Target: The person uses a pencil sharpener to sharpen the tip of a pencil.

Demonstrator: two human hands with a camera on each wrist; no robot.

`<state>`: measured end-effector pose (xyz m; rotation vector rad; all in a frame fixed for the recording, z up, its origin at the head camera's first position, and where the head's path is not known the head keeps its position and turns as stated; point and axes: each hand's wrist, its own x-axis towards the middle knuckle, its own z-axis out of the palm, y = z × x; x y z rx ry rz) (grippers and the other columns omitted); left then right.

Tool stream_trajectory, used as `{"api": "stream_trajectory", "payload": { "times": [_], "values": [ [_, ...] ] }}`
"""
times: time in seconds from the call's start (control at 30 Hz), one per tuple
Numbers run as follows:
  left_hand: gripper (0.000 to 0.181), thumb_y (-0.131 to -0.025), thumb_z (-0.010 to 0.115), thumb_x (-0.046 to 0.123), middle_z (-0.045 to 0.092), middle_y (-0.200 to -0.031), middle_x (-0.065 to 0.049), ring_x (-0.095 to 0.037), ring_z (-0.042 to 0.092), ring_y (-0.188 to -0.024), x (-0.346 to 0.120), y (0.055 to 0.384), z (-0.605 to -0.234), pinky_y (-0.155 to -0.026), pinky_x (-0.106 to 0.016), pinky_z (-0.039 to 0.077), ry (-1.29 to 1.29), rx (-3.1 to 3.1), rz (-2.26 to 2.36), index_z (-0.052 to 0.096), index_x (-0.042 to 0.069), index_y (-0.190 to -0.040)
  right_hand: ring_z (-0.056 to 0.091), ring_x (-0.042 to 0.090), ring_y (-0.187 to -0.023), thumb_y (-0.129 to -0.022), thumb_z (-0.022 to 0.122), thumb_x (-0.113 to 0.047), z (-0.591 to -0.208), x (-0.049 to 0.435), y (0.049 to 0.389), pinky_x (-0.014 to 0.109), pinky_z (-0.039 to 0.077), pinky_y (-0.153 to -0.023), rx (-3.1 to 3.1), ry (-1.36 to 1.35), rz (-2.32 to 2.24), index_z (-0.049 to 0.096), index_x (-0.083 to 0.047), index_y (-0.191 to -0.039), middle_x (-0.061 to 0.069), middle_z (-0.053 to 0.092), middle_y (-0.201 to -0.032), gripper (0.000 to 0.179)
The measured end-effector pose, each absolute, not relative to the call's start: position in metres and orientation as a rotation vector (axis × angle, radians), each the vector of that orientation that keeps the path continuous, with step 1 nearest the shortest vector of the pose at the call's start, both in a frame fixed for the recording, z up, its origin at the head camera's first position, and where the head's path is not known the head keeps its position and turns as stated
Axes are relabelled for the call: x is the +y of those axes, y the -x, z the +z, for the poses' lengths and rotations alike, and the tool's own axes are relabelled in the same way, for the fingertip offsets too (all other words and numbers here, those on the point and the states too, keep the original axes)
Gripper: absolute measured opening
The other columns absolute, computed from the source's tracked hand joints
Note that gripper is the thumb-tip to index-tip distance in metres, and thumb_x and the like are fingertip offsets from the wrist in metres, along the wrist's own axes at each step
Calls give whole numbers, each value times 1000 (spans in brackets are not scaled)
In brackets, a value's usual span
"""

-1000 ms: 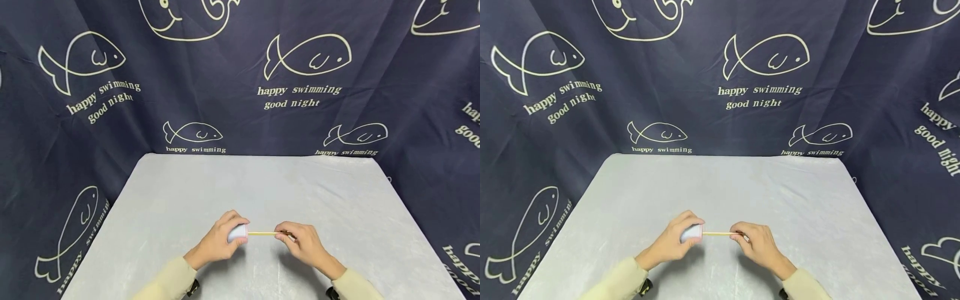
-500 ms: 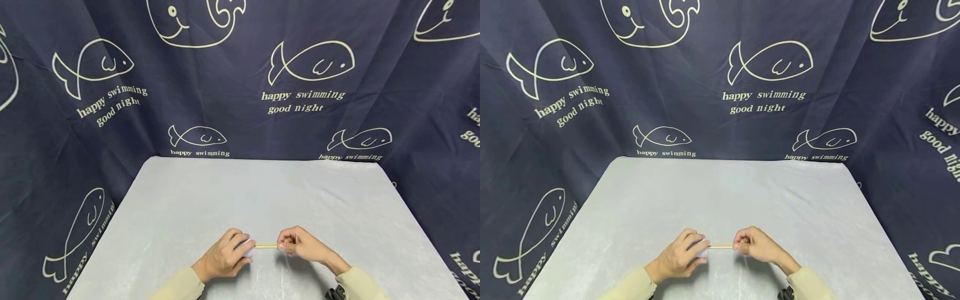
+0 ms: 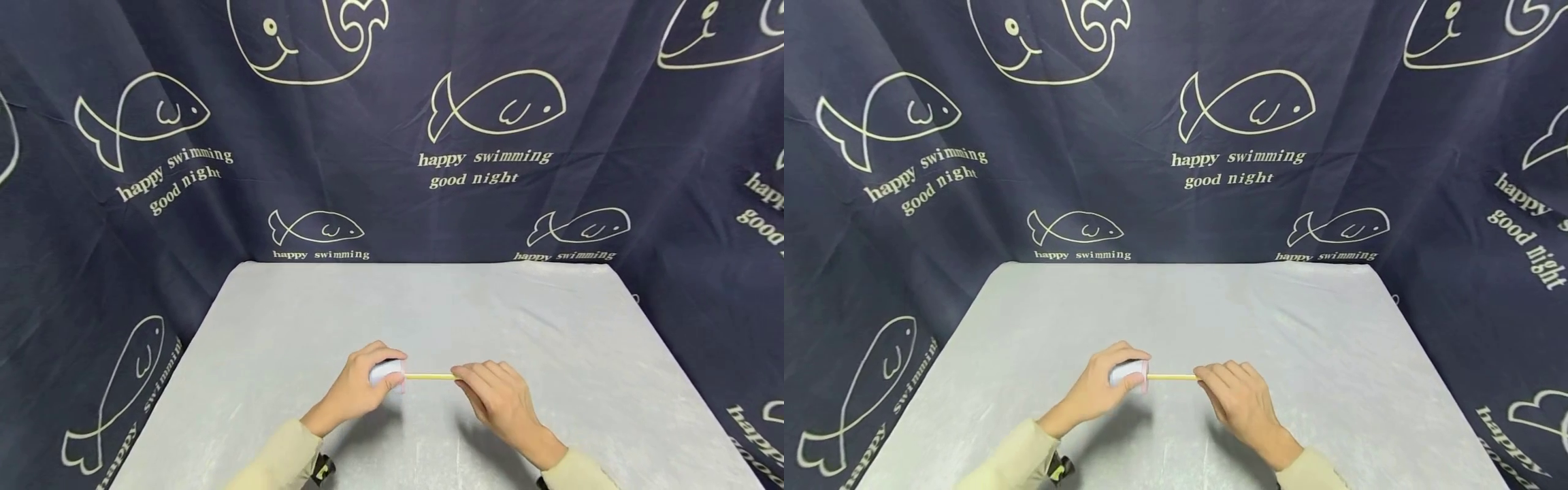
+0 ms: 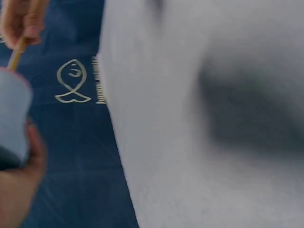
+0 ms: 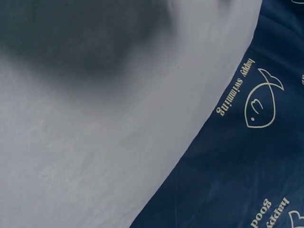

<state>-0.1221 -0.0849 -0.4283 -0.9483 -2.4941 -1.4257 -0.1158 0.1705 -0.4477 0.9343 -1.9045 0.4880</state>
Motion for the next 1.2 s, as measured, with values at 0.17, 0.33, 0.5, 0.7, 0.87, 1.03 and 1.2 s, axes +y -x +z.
{"api": "stream_trajectory", "payload": {
  "times": [0.17, 0.33, 0.5, 0.7, 0.87, 1.03, 1.2],
  "values": [
    [20, -94, 59, 26, 69, -103, -3, -16, 61, -100, -85, 127, -422, -91, -33, 45, 869, -2727, -1674, 69, 12, -106, 41, 6, -49, -99, 51, -21, -435, 164, 115, 11, 25, -45, -1754, -1000, 441, 71, -7, -78, -4, 61, -66, 32],
    [17, -93, 60, 20, 68, -102, -7, -11, 58, -91, -85, 126, -425, -82, -26, 45, 925, -2680, -1687, 67, 11, -106, 35, 2, -47, -98, 52, -27, -438, 164, 118, 8, 22, -43, -1775, -1013, 489, 69, -10, -75, -8, 57, -62, 33],
    [24, -86, 69, 12, 61, -97, -2, -8, 53, -83, -81, 120, -436, -71, -23, 47, 992, -2512, -1471, 64, 10, -109, 34, -7, -49, -91, 63, -30, -441, 170, 117, 5, 24, -44, -2076, -983, 730, 67, -20, -79, -15, 56, -61, 16],
    [30, -91, 64, 25, 57, -101, -5, -13, 51, -91, -79, 117, -451, -75, -20, 46, 1196, -2257, -1016, 61, 4, -112, 33, -9, -49, -77, 77, -20, -434, 175, 112, 13, 29, -44, -2577, -838, 1110, 67, -27, -75, -19, 54, -59, 12],
    [36, -100, 44, 33, 57, -101, -7, -18, 52, -91, -79, 121, -455, -80, -25, 49, 1336, -2034, -630, 61, 3, -111, 39, -3, -49, -85, 68, -12, -430, 181, 116, 16, 30, -43, -2776, -840, 1753, 68, -6, -79, -2, 52, -57, 8],
    [34, -101, 43, 31, 58, -98, -8, -19, 54, -87, -80, 121, -456, -81, -27, 50, 1376, -1932, -491, 61, 3, -109, 41, -3, -50, -87, 65, -9, -430, 182, 118, 16, 31, -44, -2822, -883, 1885, 66, 3, -82, -5, 51, -59, 14],
    [36, -100, 45, 32, 57, -100, -8, -17, 53, -89, -86, 123, -455, -78, -25, 49, 1316, -2028, -583, 61, 2, -110, 37, -6, -50, -85, 70, -20, -433, 176, 112, 17, 32, -45, -2827, -845, 1315, 65, -19, -92, -15, 55, -65, 9]
  ]
}}
